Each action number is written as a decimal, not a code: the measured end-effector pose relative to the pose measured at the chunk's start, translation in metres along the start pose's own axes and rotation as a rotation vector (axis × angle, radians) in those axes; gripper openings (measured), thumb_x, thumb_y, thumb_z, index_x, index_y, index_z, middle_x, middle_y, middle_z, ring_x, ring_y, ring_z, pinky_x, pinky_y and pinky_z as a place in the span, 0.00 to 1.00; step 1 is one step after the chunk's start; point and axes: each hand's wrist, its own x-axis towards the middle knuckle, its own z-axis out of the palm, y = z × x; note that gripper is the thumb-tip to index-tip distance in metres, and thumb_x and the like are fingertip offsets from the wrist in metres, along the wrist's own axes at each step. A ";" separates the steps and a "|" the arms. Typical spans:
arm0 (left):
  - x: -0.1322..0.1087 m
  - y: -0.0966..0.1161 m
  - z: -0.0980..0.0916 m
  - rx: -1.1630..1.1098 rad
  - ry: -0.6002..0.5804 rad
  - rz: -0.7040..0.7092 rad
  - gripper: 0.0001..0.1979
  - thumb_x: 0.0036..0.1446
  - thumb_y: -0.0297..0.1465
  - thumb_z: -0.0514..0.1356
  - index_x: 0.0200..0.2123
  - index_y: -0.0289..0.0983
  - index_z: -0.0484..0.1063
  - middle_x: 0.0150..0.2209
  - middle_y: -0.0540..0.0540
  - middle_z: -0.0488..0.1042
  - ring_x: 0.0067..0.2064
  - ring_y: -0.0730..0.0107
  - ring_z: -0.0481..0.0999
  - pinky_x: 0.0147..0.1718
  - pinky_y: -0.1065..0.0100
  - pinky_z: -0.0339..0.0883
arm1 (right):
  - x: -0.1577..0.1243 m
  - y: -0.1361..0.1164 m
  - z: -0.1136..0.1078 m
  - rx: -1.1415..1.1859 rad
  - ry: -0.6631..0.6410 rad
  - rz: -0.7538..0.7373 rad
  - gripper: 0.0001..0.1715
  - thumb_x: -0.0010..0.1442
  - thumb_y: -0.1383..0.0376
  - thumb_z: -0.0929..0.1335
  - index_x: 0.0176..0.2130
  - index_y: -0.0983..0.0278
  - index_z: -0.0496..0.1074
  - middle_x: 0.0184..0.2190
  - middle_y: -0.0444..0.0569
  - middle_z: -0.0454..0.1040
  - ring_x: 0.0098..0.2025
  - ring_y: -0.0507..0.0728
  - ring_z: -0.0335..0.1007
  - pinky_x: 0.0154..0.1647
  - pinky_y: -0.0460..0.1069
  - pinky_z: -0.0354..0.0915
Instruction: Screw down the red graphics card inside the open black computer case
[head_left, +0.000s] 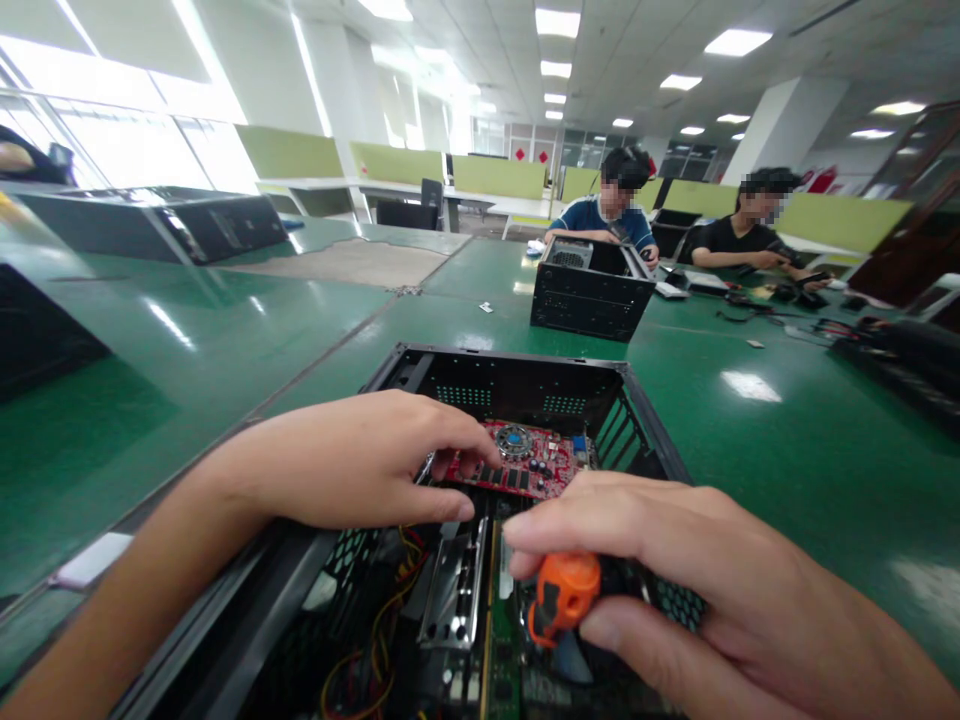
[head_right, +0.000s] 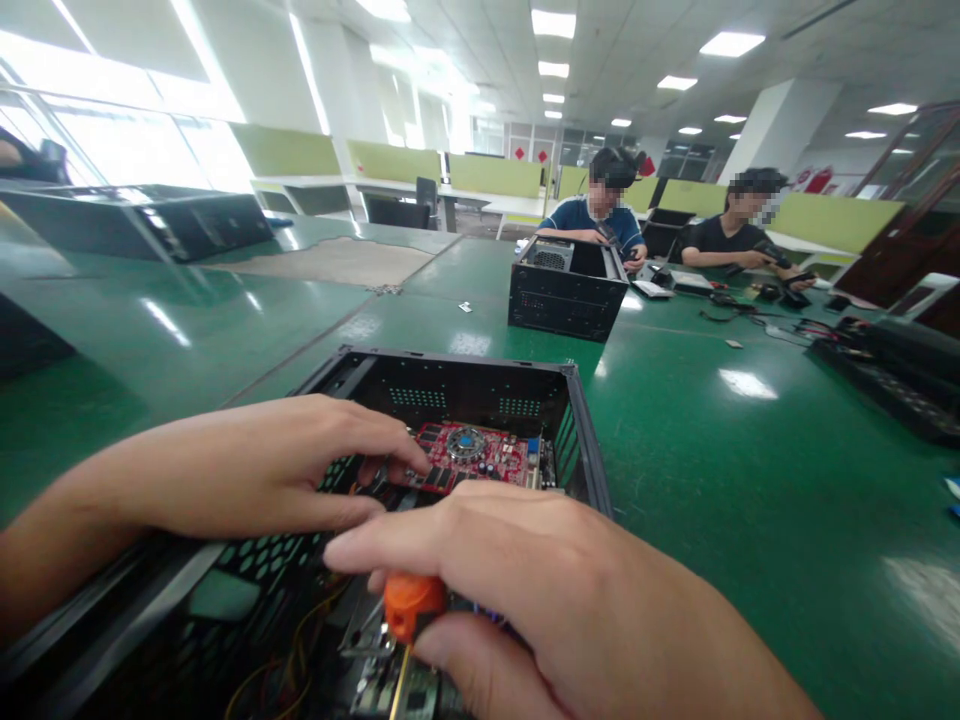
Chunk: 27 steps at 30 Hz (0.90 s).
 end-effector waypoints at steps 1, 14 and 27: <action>0.000 0.001 0.000 0.004 0.003 0.002 0.16 0.75 0.37 0.76 0.63 0.51 0.94 0.54 0.49 0.98 0.52 0.52 0.97 0.52 0.61 0.83 | 0.001 0.000 0.001 -0.007 0.030 0.008 0.23 0.88 0.65 0.69 0.68 0.54 0.92 0.63 0.47 1.00 0.63 0.60 1.01 0.69 0.48 0.89; 0.001 -0.001 -0.003 -0.028 -0.031 -0.006 0.17 0.73 0.34 0.80 0.63 0.51 0.94 0.56 0.51 0.98 0.54 0.53 0.96 0.53 0.61 0.80 | 0.013 0.011 0.010 -0.242 0.362 0.067 0.19 0.83 0.72 0.70 0.62 0.51 0.82 0.49 0.40 0.98 0.42 0.54 0.98 0.49 0.43 0.90; 0.000 0.001 -0.004 -0.036 0.000 -0.006 0.17 0.73 0.36 0.77 0.62 0.51 0.94 0.50 0.51 0.97 0.48 0.54 0.96 0.47 0.60 0.79 | 0.018 0.010 0.008 -0.173 0.283 0.061 0.18 0.85 0.72 0.68 0.62 0.57 0.84 0.51 0.49 0.99 0.49 0.57 1.00 0.55 0.48 0.91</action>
